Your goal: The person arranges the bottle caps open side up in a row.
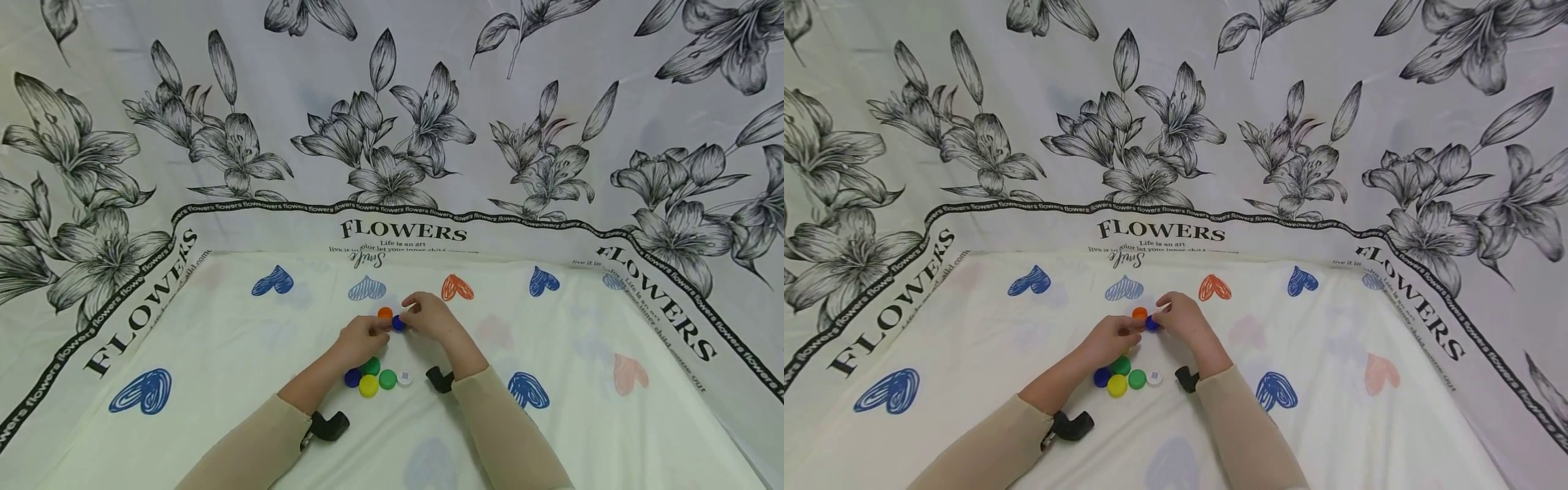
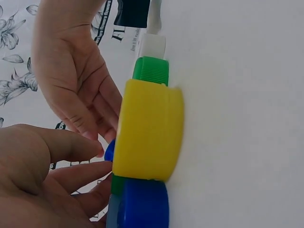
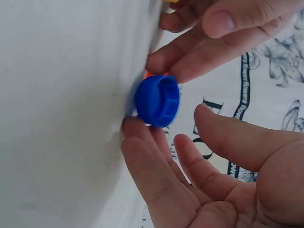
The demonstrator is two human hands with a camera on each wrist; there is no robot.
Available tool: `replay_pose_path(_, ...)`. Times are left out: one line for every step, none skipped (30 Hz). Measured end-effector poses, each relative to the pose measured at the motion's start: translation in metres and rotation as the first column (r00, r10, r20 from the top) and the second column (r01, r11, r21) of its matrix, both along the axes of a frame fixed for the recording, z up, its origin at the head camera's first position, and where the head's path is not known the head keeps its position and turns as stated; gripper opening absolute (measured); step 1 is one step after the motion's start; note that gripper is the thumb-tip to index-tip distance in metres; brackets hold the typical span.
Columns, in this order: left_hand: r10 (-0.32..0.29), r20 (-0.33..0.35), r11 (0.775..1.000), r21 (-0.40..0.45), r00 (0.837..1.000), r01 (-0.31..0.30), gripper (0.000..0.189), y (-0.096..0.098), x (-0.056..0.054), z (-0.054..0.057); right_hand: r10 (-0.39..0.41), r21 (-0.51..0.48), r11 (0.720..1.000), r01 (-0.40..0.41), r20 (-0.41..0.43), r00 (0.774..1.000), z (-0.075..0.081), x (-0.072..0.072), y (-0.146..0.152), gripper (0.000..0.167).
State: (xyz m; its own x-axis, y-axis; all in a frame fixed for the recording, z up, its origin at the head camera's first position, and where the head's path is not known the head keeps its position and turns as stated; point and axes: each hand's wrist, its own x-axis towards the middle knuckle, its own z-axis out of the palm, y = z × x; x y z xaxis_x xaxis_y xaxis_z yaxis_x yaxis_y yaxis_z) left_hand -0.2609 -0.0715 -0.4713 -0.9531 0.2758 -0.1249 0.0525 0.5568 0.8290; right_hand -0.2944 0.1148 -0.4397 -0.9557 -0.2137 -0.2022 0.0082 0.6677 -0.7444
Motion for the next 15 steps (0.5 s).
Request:
replay_pose_path(0.000, 0.003, 1.000, -0.007, 1.000, 0.001, 0.034, 0.0002, -0.0001, 0.0003, -0.001, -0.009, 1.000, 0.001, 0.004, 1.000, 0.0007, -0.0003, 0.0005, 0.032)
replay_pose_path(-0.002, 0.009, 1.000, -0.013, 1.000, 0.002, 0.034, 0.0005, -0.0001, 0.0007, 0.000, -0.014, 1.000, 0.001, 0.004, 1.000, 0.0016, -0.0005, 0.0009, 0.034)
replay_pose_path(-0.002, 0.016, 1.000, -0.017, 1.000, 0.003, 0.034, 0.0007, 0.0000, 0.0010, -0.001, -0.017, 1.000, 0.001, 0.006, 1.000, 0.0019, -0.0007, 0.0013, 0.035)
replay_pose_path(-0.002, 0.024, 1.000, -0.021, 1.000, 0.003, 0.034, 0.0009, 0.0000, 0.0011, -0.002, -0.020, 1.000, 0.002, 0.009, 1.000, 0.0021, -0.0009, 0.0016, 0.037)
replay_pose_path(-0.003, 0.031, 1.000, -0.022, 1.000, 0.003, 0.035, 0.0011, 0.0001, 0.0014, -0.002, -0.023, 1.000, 0.002, 0.012, 1.000, 0.0024, -0.0010, 0.0019, 0.038)
replay_pose_path(-0.006, 0.034, 1.000, -0.020, 0.999, 0.007, 0.035, 0.0012, 0.0001, 0.0014, -0.004, -0.022, 1.000, 0.004, 0.017, 1.000, 0.0028, -0.0008, 0.0021, 0.039)
replay_pose_path(-0.005, 0.042, 1.000, -0.014, 0.999, 0.006, 0.035, 0.0013, 0.0004, 0.0017, -0.003, -0.020, 1.000, 0.004, 0.024, 1.000, 0.0034, -0.0002, 0.0021, 0.040)
replay_pose_path(-0.007, 0.047, 1.000, -0.009, 0.999, 0.008, 0.035, 0.0014, 0.0007, 0.0021, -0.003, -0.018, 1.000, 0.004, 0.033, 0.999, 0.0038, 0.0002, 0.0022, 0.042)
replay_pose_path(-0.009, 0.050, 1.000, -0.003, 0.999, 0.009, 0.034, 0.0015, 0.0012, 0.0026, -0.004, -0.018, 1.000, 0.004, 0.044, 0.999, 0.0040, 0.0007, 0.0020, 0.043)
replay_pose_path(-0.012, 0.052, 1.000, 0.002, 0.999, 0.012, 0.034, 0.0012, 0.0017, 0.0030, -0.001, -0.016, 1.000, 0.002, 0.053, 0.999, 0.0039, 0.0008, 0.0019, 0.046)
replay_pose_path(-0.015, 0.053, 1.000, 0.007, 0.998, 0.015, 0.035, 0.0009, 0.0023, 0.0038, 0.001, -0.015, 1.000, 0.000, 0.060, 0.998, 0.0039, 0.0009, 0.0017, 0.048)
replay_pose_path(-0.018, 0.060, 1.000, 0.010, 0.998, 0.018, 0.035, 0.0009, 0.0029, 0.0045, 0.002, -0.011, 1.000, -0.001, 0.064, 0.998, 0.0036, 0.0009, 0.0015, 0.051)
replay_pose_path(-0.021, 0.066, 1.000, 0.011, 0.998, 0.020, 0.035, 0.0009, 0.0034, 0.0053, 0.001, -0.013, 1.000, -0.001, 0.067, 0.998, 0.0034, 0.0008, 0.0012, 0.054)
replay_pose_path(-0.024, 0.071, 1.000, 0.007, 0.997, 0.024, 0.036, 0.0010, 0.0040, 0.0058, -0.001, -0.013, 1.000, 0.002, 0.067, 0.998, 0.0026, 0.0003, 0.0013, 0.056)
replay_pose_path(-0.029, 0.072, 1.000, 0.003, 0.997, 0.029, 0.037, 0.0010, 0.0044, 0.0059, -0.005, -0.013, 1.000, 0.006, 0.065, 0.998, 0.0020, 0.0001, 0.0013, 0.058)
